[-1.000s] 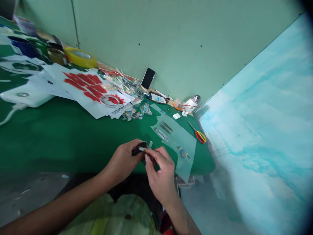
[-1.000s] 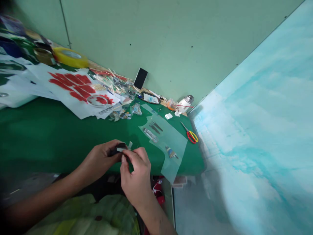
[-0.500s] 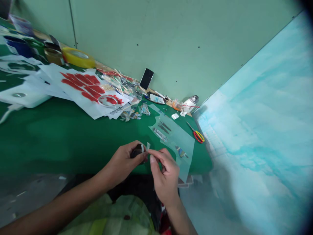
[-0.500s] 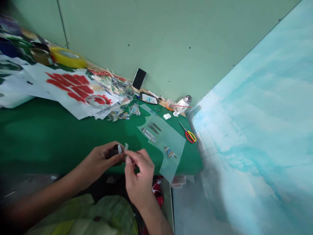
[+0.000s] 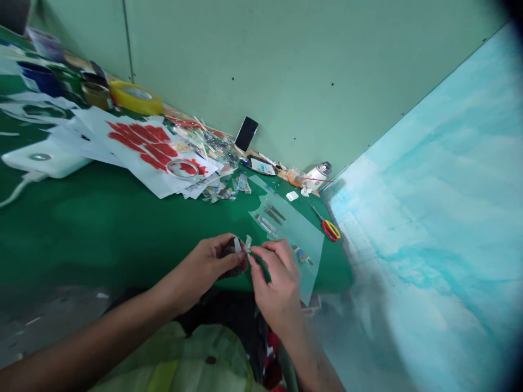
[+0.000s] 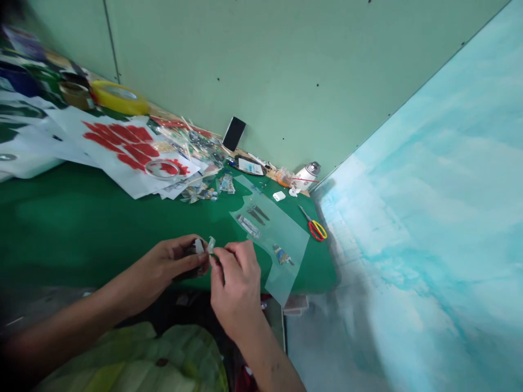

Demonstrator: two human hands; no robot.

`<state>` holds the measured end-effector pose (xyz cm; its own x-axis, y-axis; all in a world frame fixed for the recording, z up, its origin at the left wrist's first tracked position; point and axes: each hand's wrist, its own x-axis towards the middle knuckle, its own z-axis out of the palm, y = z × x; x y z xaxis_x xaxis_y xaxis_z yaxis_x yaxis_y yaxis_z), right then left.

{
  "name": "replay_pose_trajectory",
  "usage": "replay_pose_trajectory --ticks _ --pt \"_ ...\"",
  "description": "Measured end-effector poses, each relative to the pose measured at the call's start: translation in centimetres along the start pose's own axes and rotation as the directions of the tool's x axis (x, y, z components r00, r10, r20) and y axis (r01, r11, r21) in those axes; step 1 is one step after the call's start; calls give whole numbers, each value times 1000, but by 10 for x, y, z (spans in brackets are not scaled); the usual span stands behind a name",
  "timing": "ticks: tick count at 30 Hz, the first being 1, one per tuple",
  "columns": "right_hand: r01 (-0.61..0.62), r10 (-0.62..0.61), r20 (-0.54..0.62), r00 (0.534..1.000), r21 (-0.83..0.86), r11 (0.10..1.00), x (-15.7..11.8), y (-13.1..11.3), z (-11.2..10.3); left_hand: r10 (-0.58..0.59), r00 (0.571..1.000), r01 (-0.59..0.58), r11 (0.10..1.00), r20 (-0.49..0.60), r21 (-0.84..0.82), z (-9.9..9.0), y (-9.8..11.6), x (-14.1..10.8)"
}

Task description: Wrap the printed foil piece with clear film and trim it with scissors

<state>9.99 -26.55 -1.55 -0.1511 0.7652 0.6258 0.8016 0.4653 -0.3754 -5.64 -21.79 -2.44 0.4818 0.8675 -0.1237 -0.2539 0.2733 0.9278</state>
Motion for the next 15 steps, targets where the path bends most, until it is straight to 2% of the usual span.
replay_pose_trajectory --ticks 5,9,15 --pt "115 -106 87 991 -114 987 5 -2 -4 13 1000 -13 999 -12 36 3 4 -2" --pt "176 -136 201 970 -197 965 7 0 -6 31 999 -27 995 -35 93 4 0 1" --pt "226 -127 412 902 -200 953 15 4 -17 148 989 -122 899 -29 421 0 -9 5"
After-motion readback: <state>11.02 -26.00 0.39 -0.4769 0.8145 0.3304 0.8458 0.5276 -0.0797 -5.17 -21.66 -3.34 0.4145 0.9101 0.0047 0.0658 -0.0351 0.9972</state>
